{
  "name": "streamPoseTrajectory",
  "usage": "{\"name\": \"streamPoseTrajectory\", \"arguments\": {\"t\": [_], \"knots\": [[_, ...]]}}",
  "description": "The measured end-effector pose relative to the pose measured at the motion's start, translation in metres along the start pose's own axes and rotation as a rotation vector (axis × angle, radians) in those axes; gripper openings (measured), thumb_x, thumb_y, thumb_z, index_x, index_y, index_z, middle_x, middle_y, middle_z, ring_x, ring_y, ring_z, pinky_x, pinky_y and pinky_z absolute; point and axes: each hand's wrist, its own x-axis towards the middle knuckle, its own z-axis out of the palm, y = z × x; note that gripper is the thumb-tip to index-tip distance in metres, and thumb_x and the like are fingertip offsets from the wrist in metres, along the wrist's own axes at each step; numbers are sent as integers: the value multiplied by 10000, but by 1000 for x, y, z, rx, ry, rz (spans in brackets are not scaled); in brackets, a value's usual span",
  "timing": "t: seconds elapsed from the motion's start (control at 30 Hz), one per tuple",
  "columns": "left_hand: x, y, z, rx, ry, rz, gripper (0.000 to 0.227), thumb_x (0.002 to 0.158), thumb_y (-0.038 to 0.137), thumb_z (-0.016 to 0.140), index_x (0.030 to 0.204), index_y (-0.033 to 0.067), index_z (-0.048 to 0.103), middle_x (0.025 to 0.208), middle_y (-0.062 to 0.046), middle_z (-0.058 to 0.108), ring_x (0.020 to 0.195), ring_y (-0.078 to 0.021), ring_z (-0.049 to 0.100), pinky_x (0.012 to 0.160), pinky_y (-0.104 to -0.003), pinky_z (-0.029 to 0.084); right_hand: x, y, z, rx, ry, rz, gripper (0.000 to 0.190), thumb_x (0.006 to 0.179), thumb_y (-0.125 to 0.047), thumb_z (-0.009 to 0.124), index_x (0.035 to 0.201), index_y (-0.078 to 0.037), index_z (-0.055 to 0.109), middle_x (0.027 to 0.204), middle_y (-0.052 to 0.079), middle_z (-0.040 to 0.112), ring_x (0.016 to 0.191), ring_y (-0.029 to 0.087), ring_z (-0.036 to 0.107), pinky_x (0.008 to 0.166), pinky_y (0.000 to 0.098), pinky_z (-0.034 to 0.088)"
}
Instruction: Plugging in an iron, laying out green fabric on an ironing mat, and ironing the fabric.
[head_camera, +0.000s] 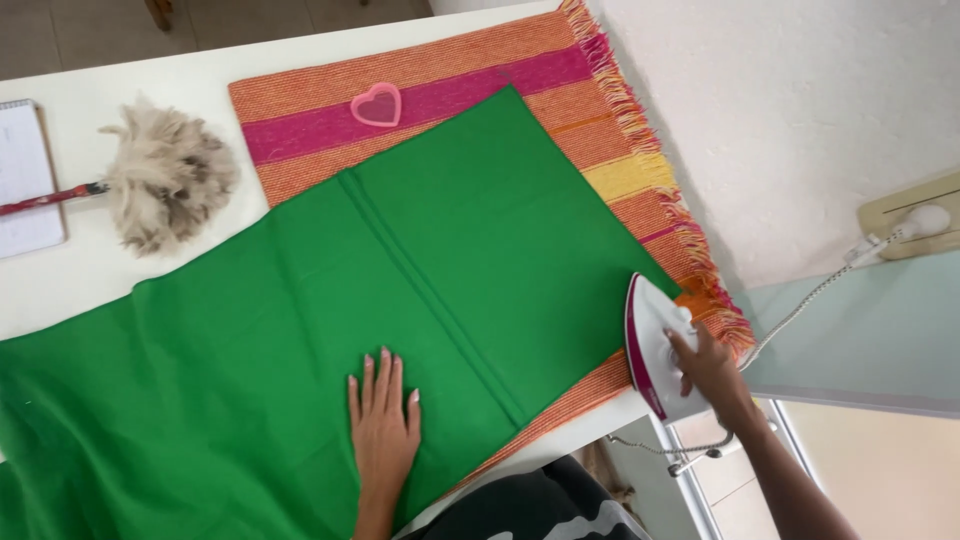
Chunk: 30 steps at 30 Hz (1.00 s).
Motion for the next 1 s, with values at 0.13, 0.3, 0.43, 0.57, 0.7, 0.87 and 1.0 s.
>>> {"name": "streamPoseTrajectory", "arguments": {"t": [0.13, 0.3, 0.43, 0.57, 0.7, 0.87, 1.0], "knots": [[1, 13, -4, -30, 121, -53, 600, 1115, 349, 491, 1639, 58, 491, 1759, -105, 430, 1636, -319, 392, 1357, -527, 284, 47, -19, -50, 27, 56, 36, 713, 1091, -448, 537, 1657, -27, 433, 910, 288, 803, 643, 330, 753, 800, 507, 617], [-5, 61, 2, -136, 206, -165, 584, 1079, 175, 587, 1635, 33, 475, 1744, -157, 434, 1654, -378, 353, 1364, -610, 252, 119, -38, -80, -65, -3, -56, 812, 1052, -552, 528, 1706, -92, 387, 649, 231, 747, 814, 302, 785, 1028, 429, 505], [-23, 115, 26, -360, 149, -68, 658, 1008, 140, 681, 1628, 88, 465, 1756, -166, 397, 1658, -400, 325, 1348, -638, 238, 196, -61, -85, -267, -69, -126, 797, 1065, -612, 499, 1694, -135, 392, 621, 173, 729, 769, 337, 801, 974, 547, 551], [-33, 167, 18, -399, 61, 81, 683, 1009, 238, 745, 1620, 98, 475, 1737, -130, 431, 1640, -344, 360, 1362, -570, 227, 256, -92, -91, -358, -50, -232, 758, 1094, -599, 525, 1676, -125, 425, 759, 166, 786, 608, 283, 761, 770, 493, 640], [-40, 178, 21, -333, 52, 144, 559, 1035, 243, 727, 1539, 68, 560, 1670, -116, 524, 1578, -338, 457, 1330, -570, 280, 280, -123, -97, -388, -6, -346, 756, 1112, -560, 588, 1699, -115, 417, 886, 220, 792, 611, 292, 749, 665, 458, 629], [-37, 181, 5, -326, 24, 142, 525, 1017, 166, 749, 1513, 73, 601, 1612, -91, 594, 1557, -318, 487, 1316, -542, 330, 271, -119, -86, -471, 153, -577, 807, 1038, -657, 670, 1552, -52, 526, 1368, 278, 676, 1184, 519, 660, 834, 647, 544], [-36, 181, 17, -240, -26, 233, 422, 1052, 102, 635, 1473, 76, 644, 1550, -120, 634, 1491, -351, 539, 1274, -590, 354, 209, -76, -34, -475, 327, -1095, 513, 1044, -340, 740, 1452, -52, 624, 1422, 181, 625, 1264, 359, 584, 1072, 495, 460]]}}
